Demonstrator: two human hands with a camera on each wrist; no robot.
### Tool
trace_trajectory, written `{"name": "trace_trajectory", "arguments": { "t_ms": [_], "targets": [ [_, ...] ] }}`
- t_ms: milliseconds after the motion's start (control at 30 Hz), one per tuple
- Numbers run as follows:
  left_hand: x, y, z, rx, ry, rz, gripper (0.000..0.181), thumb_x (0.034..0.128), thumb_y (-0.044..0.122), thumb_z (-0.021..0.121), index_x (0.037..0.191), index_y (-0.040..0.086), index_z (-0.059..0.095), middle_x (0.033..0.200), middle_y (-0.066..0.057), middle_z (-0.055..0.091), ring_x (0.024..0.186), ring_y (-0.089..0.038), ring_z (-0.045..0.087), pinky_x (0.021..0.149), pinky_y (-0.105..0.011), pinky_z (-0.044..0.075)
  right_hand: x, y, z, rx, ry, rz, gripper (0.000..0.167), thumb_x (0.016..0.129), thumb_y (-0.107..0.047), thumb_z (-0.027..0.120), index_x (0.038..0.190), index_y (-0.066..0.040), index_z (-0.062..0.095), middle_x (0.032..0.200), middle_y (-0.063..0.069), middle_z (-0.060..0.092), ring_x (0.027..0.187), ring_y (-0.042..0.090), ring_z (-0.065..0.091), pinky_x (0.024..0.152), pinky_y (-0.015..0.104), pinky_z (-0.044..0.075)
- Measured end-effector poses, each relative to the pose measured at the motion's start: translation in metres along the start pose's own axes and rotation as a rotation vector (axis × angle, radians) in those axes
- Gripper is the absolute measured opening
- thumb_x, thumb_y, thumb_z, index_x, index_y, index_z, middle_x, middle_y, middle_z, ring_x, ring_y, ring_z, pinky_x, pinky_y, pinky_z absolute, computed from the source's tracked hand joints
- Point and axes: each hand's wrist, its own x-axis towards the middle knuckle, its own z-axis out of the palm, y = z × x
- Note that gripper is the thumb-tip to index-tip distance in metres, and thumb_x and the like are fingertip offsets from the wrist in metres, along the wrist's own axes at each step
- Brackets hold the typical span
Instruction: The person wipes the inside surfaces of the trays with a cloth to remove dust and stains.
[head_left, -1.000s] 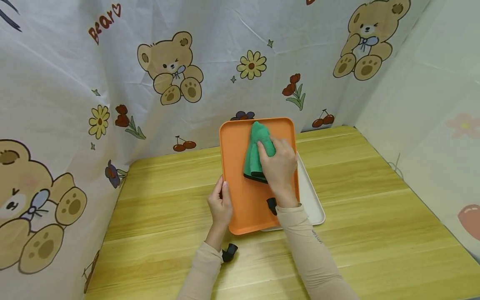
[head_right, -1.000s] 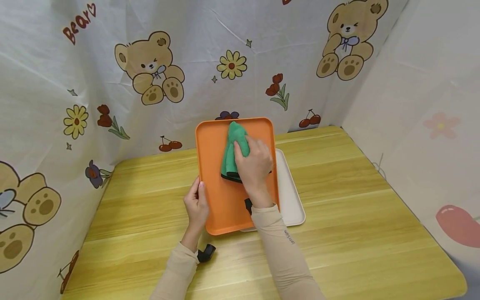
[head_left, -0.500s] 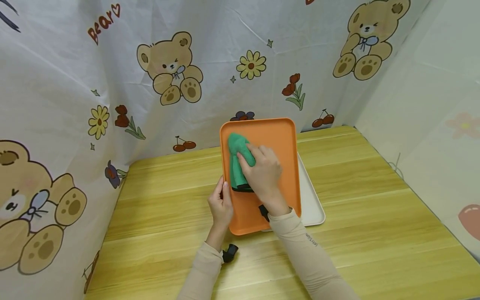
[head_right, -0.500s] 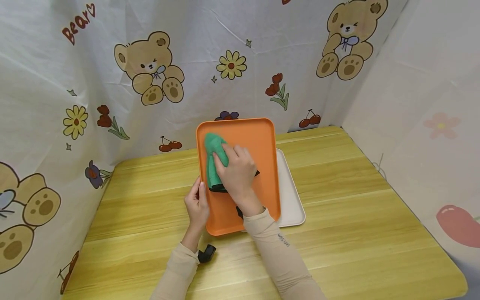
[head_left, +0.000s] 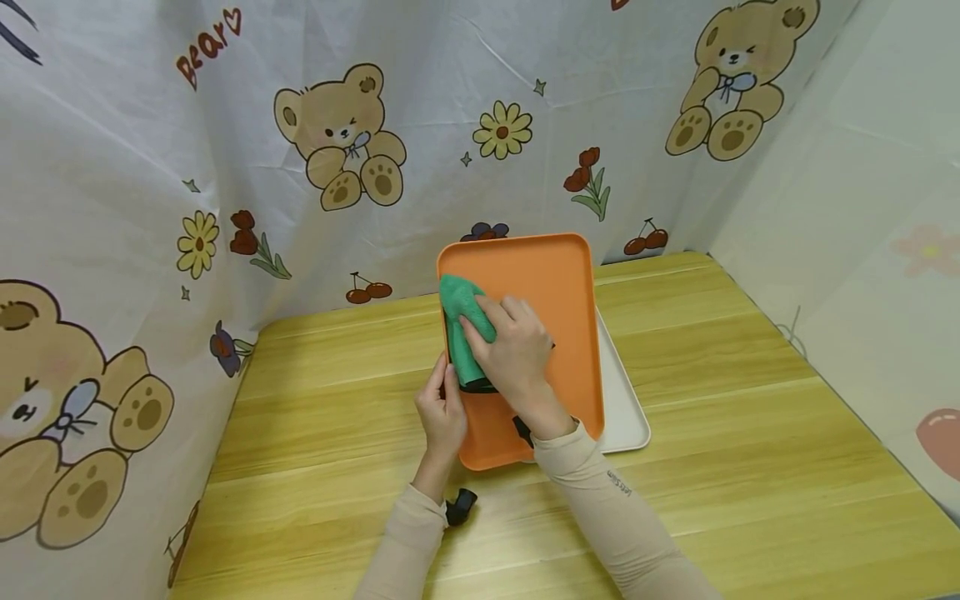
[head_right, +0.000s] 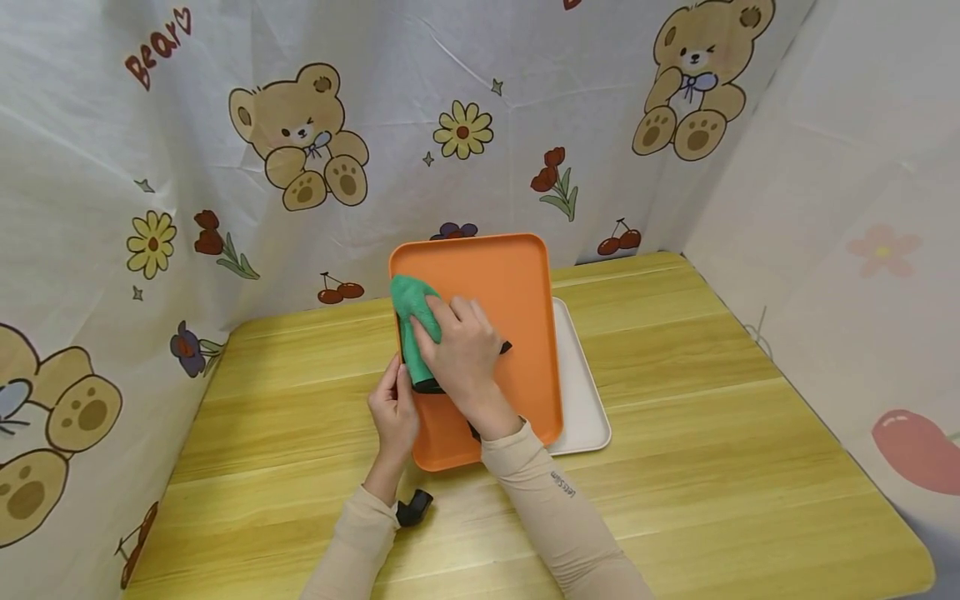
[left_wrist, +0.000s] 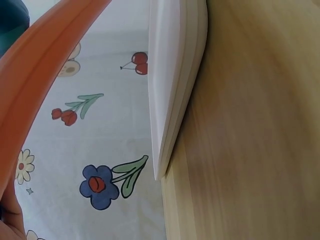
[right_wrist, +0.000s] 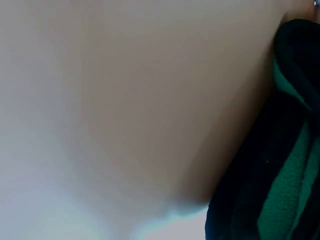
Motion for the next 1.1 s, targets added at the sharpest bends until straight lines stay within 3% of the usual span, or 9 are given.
{"name": "trace_trajectory", "arguments": {
  "t_ms": [100, 333, 467, 533, 600, 800, 900, 1100],
  "targets": [
    [0.0, 0.003, 0.0, -0.001, 0.003, -0.022, 0.029, 0.0925, -0.018, 0.047, 0.119, -0.021, 0.058, 0.09, -0.033, 0.068, 0.06, -0.012, 0.059, 0.068, -0.009, 0.049, -0.001, 0.003, -0.001, -0.009, 0.009, 0.008, 0.026, 0.082, -0.027, 0.079, 0.1, -0.008, 0.077, 0.068, 0.006, 0.056, 0.061, 0.022, 0.054, 0.05, 0.033, 0.046],
    [0.007, 0.031, -0.002, 0.016, 0.019, -0.024, 0.025, 0.0893, -0.022, 0.047, 0.112, -0.026, 0.058, 0.059, -0.027, 0.055, 0.045, -0.015, 0.043, 0.045, -0.017, 0.039, -0.003, 0.014, -0.003, -0.035, 0.052, 0.062, 0.027, 0.081, -0.029, 0.08, 0.099, -0.009, 0.077, 0.069, 0.007, 0.059, 0.061, 0.024, 0.057, 0.05, 0.034, 0.048],
    [0.009, 0.037, -0.004, 0.01, 0.017, -0.029, 0.026, 0.0897, -0.021, 0.047, 0.113, -0.025, 0.058, 0.071, -0.032, 0.063, 0.05, -0.024, 0.055, 0.049, -0.02, 0.047, -0.004, 0.023, -0.007, -0.043, 0.063, 0.11, 0.028, 0.082, -0.029, 0.079, 0.098, -0.007, 0.077, 0.072, 0.01, 0.063, 0.065, 0.027, 0.061, 0.055, 0.037, 0.051],
    [0.01, 0.038, -0.005, 0.008, 0.017, -0.025, 0.026, 0.0896, -0.021, 0.047, 0.113, -0.025, 0.058, 0.087, -0.036, 0.067, 0.06, -0.033, 0.064, 0.057, -0.022, 0.054, -0.004, 0.028, -0.01, -0.04, 0.064, 0.138, 0.028, 0.083, -0.028, 0.078, 0.098, -0.005, 0.077, 0.074, 0.011, 0.065, 0.068, 0.028, 0.063, 0.057, 0.039, 0.052],
    [0.01, 0.037, -0.005, 0.007, 0.016, -0.028, 0.026, 0.0899, -0.021, 0.047, 0.113, -0.025, 0.058, 0.1, -0.037, 0.066, 0.072, -0.04, 0.068, 0.064, -0.024, 0.057, -0.004, 0.033, -0.012, -0.045, 0.064, 0.175, 0.029, 0.083, -0.029, 0.078, 0.099, -0.005, 0.077, 0.076, 0.013, 0.067, 0.07, 0.03, 0.063, 0.058, 0.041, 0.052],
    [0.003, 0.015, -0.002, -0.006, 0.034, -0.065, 0.027, 0.0912, -0.02, 0.046, 0.115, -0.024, 0.058, 0.103, -0.037, 0.066, 0.076, -0.039, 0.067, 0.069, -0.014, 0.054, -0.004, 0.047, -0.02, -0.051, 0.08, 0.29, 0.031, 0.084, -0.031, 0.077, 0.102, -0.006, 0.077, 0.083, 0.014, 0.07, 0.077, 0.031, 0.065, 0.062, 0.044, 0.052],
    [0.0, 0.004, -0.001, -0.02, 0.043, -0.085, 0.028, 0.0928, -0.018, 0.046, 0.117, -0.021, 0.059, 0.105, -0.035, 0.066, 0.08, -0.033, 0.069, 0.071, -0.012, 0.052, -0.004, 0.055, -0.023, -0.051, 0.091, 0.334, 0.032, 0.084, -0.031, 0.077, 0.104, -0.006, 0.076, 0.084, 0.015, 0.071, 0.077, 0.032, 0.065, 0.06, 0.044, 0.051],
    [-0.001, -0.001, -0.001, -0.042, 0.054, -0.071, 0.028, 0.0952, -0.012, 0.047, 0.119, -0.015, 0.062, 0.101, -0.03, 0.069, 0.073, -0.018, 0.067, 0.065, -0.012, 0.051, -0.004, 0.07, -0.03, -0.089, 0.091, 0.441, 0.034, 0.085, -0.034, 0.075, 0.105, -0.007, 0.076, 0.086, 0.017, 0.071, 0.073, 0.035, 0.065, 0.055, 0.047, 0.048]
  ]
}}
